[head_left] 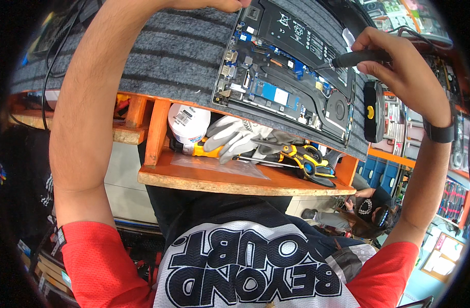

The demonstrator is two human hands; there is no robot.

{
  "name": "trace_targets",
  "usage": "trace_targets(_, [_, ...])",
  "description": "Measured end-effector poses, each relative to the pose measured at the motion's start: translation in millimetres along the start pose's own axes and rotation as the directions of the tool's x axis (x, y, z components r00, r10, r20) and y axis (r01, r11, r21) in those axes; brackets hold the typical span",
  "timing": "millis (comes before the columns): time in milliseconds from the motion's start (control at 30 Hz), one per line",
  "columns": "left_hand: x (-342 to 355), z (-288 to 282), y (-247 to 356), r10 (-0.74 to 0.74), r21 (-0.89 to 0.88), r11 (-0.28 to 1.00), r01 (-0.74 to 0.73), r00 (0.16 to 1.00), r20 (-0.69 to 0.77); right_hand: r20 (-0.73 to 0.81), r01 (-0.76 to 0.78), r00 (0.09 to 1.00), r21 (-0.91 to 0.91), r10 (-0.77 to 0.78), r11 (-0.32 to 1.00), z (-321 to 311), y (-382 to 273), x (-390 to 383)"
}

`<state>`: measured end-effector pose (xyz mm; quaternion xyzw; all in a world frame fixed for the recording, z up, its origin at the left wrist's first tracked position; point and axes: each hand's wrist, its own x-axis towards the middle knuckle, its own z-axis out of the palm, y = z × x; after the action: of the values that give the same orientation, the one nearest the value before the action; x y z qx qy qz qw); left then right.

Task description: The person places a battery into a laptop chassis, connects a small internal cable by hand, and uses a screwdriver to secure it with screws. Then, the person places the bottom panel onto the laptop and presses it into place.

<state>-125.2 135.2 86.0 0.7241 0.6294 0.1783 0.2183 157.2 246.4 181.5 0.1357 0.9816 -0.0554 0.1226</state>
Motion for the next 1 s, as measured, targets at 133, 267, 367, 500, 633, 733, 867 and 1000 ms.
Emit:
trace_targets(133, [1, 0, -4, 0.059, -0.001, 0.998, -0.059, 0.998, -0.039, 0.038, -0.083, 0.996, -0.085, 0.086, 0.993, -6, -8, 2])
trace_targets(267, [0, 1, 1, 0.052, -0.018, 0.998, -0.054, 0.995, -0.084, 0.028, -0.097, 0.995, -0.106, 0.100, 0.990, -5, -12, 3])
trace_targets(367, [-1, 1, -3, 0.090, -0.048, 0.994, -0.096, 0.990, -0.108, 0.052, -0.121, 0.990, -0.128, 0.128, 0.984, -7, -14, 4])
trace_targets(500, [-4, 9, -12, 0.198, -0.050, 0.976, -0.214, 0.955, -0.221, -0.046, -0.040, 0.998, -0.104, 0.036, 0.994, -5, -10, 0])
trace_targets(633, [8, 13, -17, 0.210, -0.330, 0.888, -0.321, 0.920, -0.330, -0.237, -0.268, 0.932, 0.060, 0.275, 0.961, -24, -12, -30])
trace_targets(733, [11, 15, -9, 0.146, -0.611, 0.693, -0.382, 0.905, -0.400, -0.435, -0.253, 0.846, 0.183, 0.309, 0.950, -15, -5, -38])
trace_targets(867, [20, 15, -17, 0.131, -0.755, 0.487, -0.440, 0.891, -0.435, -0.584, 0.021, 0.777, 0.396, 0.234, 0.918, 4, -1, -26])
trace_targets(1000, [20, 13, -14, 0.009, -0.793, 0.478, -0.378, 0.905, -0.426, -0.746, 0.084, 0.628, 0.350, 0.223, 0.933, 19, -29, 3])
